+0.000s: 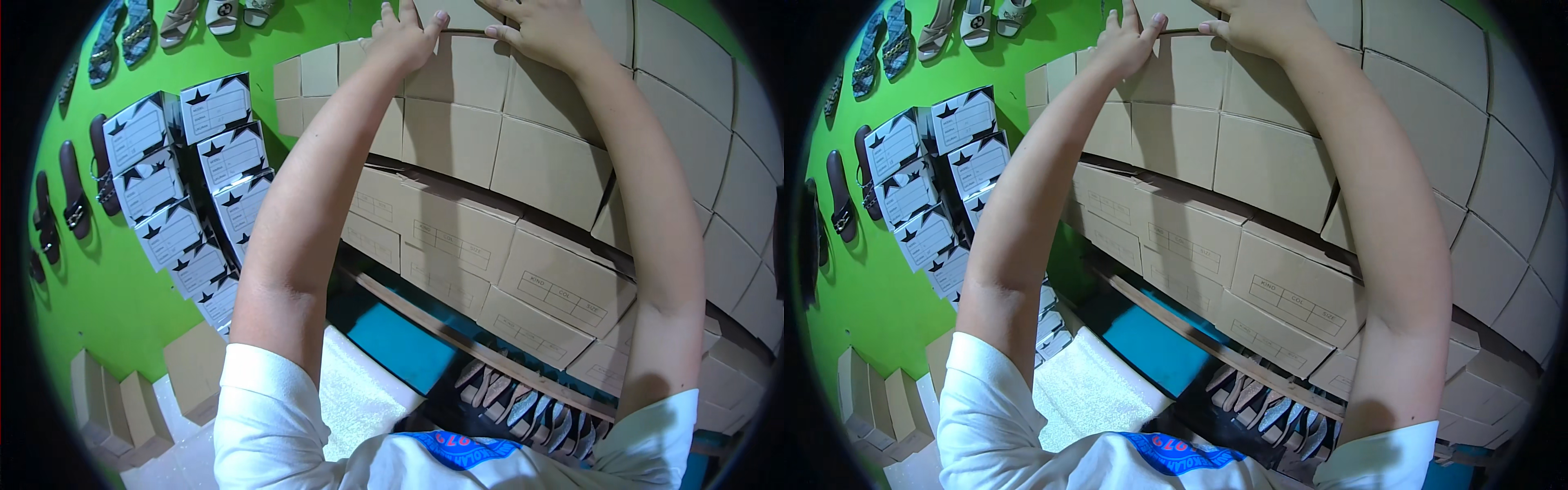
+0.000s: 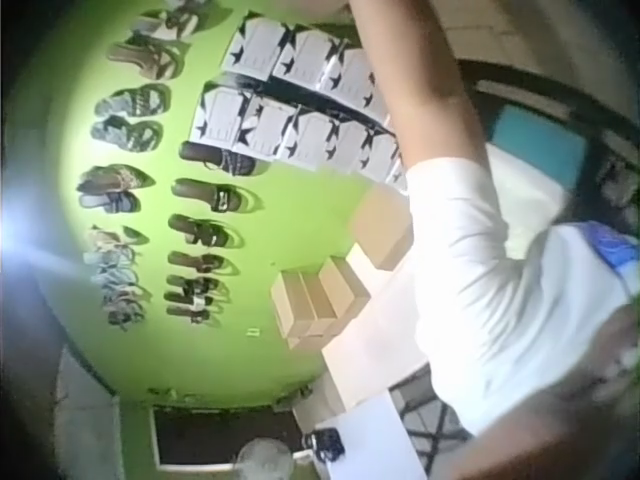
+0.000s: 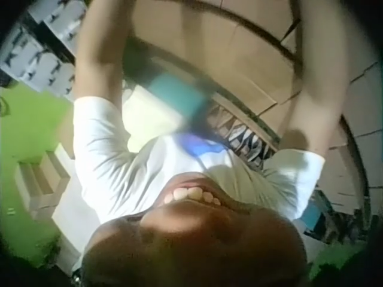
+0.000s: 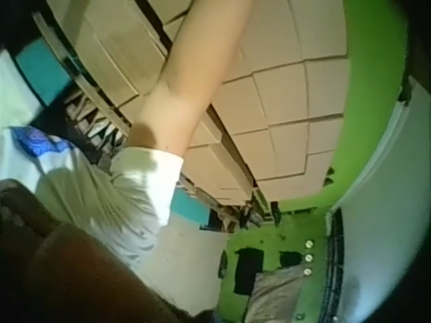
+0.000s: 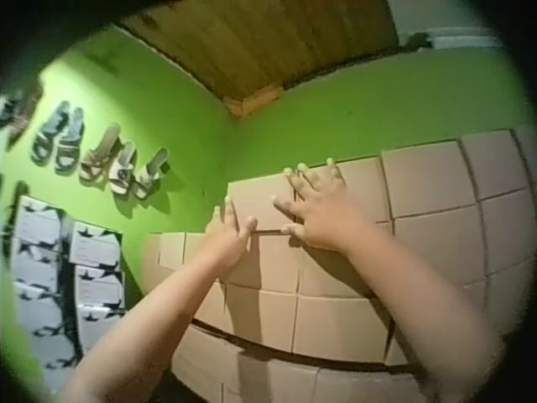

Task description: Packing sandals into cardboard boxes and stacking them on a shelf.

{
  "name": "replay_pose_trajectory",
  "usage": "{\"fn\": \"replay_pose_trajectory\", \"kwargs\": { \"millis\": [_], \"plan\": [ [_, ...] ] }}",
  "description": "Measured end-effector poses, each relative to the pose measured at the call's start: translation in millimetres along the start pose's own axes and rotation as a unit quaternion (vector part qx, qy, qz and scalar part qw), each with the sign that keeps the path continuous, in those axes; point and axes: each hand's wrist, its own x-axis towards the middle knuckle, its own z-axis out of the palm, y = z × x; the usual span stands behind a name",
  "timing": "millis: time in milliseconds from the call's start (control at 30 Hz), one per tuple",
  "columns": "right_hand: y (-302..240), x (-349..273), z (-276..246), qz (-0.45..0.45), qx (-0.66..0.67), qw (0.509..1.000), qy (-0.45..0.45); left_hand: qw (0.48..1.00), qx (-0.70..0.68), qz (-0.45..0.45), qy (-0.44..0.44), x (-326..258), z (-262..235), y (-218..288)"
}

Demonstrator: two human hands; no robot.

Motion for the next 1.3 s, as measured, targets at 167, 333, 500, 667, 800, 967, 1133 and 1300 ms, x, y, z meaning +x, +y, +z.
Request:
{"fn": "replay_pose_trajectory", "kwargs": {
  "millis": [167, 333, 500, 667, 800, 967, 1133, 1300],
  "plan": [
    [-60, 42, -38, 0.195, -0.216, 0.915, -0.279, 0.994, 0.097, -0.038, 0.045, -11, 3, -4],
    [-42, -20, 4, 0.093, -0.04, 0.995, 0.008, 0.978, 0.143, 0.137, 0.071, -37, 37, 5],
    [-70, -39, 4, 0.188, -0.221, 0.948, -0.132, 0.979, 0.144, 0.141, 0.034, -36, 51, -9],
    [-121, -47, -43, 0.221, -0.202, 0.926, -0.23, 0.982, 0.137, 0.127, -0.036, -43, 26, -3],
    [-161, -60, -68, 0.228, -0.117, 0.933, -0.253, 0.973, 0.17, 0.098, -0.118, -70, 14, 7],
    [-237, -73, -63, 0.23, 0.023, 0.945, -0.231, 0.97, 0.131, 0.083, -0.187, -179, -12, -26],
    [-330, -75, -50, 0.178, 0.259, 0.917, -0.246, 0.874, 0.25, -0.008, -0.417, -335, -93, -60],
    [-425, -56, -42, 0.088, 0.378, 0.867, -0.311, 0.75, 0.285, -0.188, -0.566, -456, -195, -86]
  ]
}}
